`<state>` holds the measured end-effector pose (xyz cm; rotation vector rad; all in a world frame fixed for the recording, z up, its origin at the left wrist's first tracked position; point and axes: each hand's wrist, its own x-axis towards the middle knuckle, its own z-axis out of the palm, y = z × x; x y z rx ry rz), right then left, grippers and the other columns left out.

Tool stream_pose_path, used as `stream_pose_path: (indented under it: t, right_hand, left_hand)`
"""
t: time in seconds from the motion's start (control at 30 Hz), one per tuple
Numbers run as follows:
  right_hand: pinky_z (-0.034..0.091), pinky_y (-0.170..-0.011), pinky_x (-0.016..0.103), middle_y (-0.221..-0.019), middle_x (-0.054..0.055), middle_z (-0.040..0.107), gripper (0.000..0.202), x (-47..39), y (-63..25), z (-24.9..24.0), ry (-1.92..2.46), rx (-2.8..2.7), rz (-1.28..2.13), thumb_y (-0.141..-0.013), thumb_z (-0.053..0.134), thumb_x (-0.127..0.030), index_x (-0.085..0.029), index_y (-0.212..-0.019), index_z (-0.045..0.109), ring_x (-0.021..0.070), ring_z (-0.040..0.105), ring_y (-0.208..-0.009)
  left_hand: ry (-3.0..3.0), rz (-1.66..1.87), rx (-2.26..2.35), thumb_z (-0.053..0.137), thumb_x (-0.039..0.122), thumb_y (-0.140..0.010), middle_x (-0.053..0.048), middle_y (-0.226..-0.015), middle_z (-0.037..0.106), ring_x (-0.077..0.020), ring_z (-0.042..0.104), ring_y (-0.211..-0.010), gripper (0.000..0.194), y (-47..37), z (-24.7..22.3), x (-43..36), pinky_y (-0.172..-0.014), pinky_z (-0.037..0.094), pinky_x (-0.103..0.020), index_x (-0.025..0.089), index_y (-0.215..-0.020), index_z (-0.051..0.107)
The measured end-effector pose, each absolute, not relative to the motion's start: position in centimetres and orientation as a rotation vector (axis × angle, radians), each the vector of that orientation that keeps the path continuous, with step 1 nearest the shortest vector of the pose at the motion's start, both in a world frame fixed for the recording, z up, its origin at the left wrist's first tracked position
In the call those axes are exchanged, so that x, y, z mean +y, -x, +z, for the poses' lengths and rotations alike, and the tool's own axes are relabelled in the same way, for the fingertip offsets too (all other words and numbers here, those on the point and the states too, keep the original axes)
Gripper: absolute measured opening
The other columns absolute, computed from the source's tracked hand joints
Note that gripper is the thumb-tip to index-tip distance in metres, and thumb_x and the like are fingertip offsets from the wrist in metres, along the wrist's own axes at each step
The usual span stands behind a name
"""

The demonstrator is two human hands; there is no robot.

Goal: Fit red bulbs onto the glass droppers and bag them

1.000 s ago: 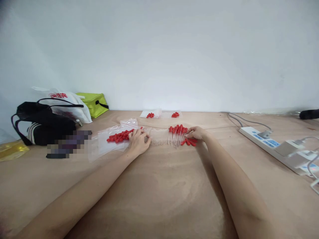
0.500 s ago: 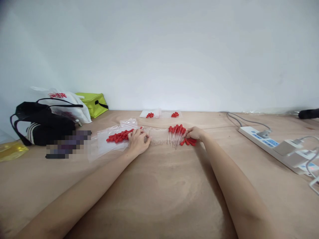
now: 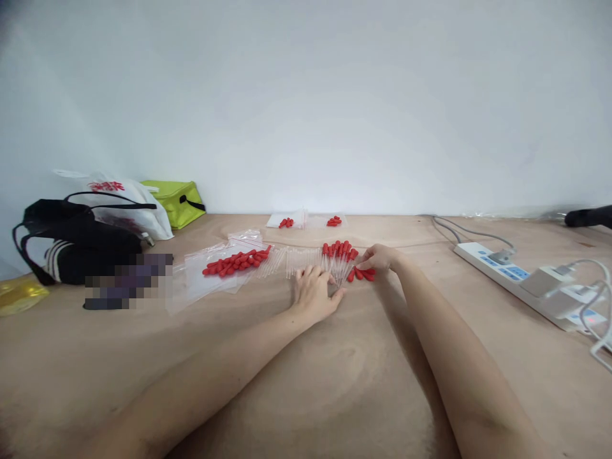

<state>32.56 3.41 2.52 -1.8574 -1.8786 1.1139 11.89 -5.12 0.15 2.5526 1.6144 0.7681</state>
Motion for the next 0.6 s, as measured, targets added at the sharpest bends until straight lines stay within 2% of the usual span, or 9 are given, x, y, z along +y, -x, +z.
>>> stream_pose_path:
  t: [0.13, 0.4, 0.5, 0.6]
  right_hand:
    - [0.039, -0.056, 0.023, -0.051, -0.001, 0.057, 0.020, 3.7, -33.0, 2.4, 1.899, -1.928, 1.137, -0.047, 0.074, -0.030, -0.015, -0.052, 0.061, 0.0119, 0.050, -0.055]
    - [0.039, -0.055, 0.023, -0.051, -0.001, 0.058, 0.020, 3.8, -33.3, 2.0, 1.907, -1.921, 1.123, -0.048, 0.074, -0.030, -0.015, -0.051, 0.060, 0.0121, 0.051, -0.054]
    - [0.039, -0.054, 0.023, -0.053, 0.000, 0.058, 0.017, 3.8, -33.4, 2.0, 1.897, -1.893, 1.062, -0.052, 0.071, -0.028, -0.016, -0.053, 0.059, 0.0121, 0.051, -0.054]
    - [0.040, -0.054, 0.023, -0.057, 0.002, 0.060, 0.015, 3.8, -32.7, 2.2, 1.926, -1.855, 0.842, -0.062, 0.065, -0.029, -0.016, -0.058, 0.058, 0.0128, 0.052, -0.056]
  left_hand:
    - [-2.541, 0.734, 1.642, 0.052, 0.029, -0.076, -0.007, -0.081, 0.057, -0.0246, 0.046, -0.088, 0.015, -12.2, 0.0, -4.9, -0.076, 0.029, -0.040, 0.018, -0.073, 0.062]
    - [-2.554, 0.696, 1.636, 0.053, 0.024, -0.078, -0.005, -0.080, 0.059, -0.0214, 0.048, -0.085, 0.013, -7.6, 0.7, -6.9, -0.075, 0.028, -0.038, 0.018, -0.069, 0.060]
    - [-2.554, 0.713, 1.677, 0.054, 0.026, -0.078, -0.002, -0.077, 0.059, -0.0198, 0.049, -0.082, 0.013, -4.0, 0.7, -7.6, -0.075, 0.027, -0.037, 0.020, -0.067, 0.060]
    - [-2.523, 0.763, 1.759, 0.055, 0.027, -0.076, -0.001, -0.076, 0.059, -0.0192, 0.050, -0.081, 0.011, -0.8, 0.7, -8.1, -0.074, 0.028, -0.036, 0.021, -0.068, 0.059]
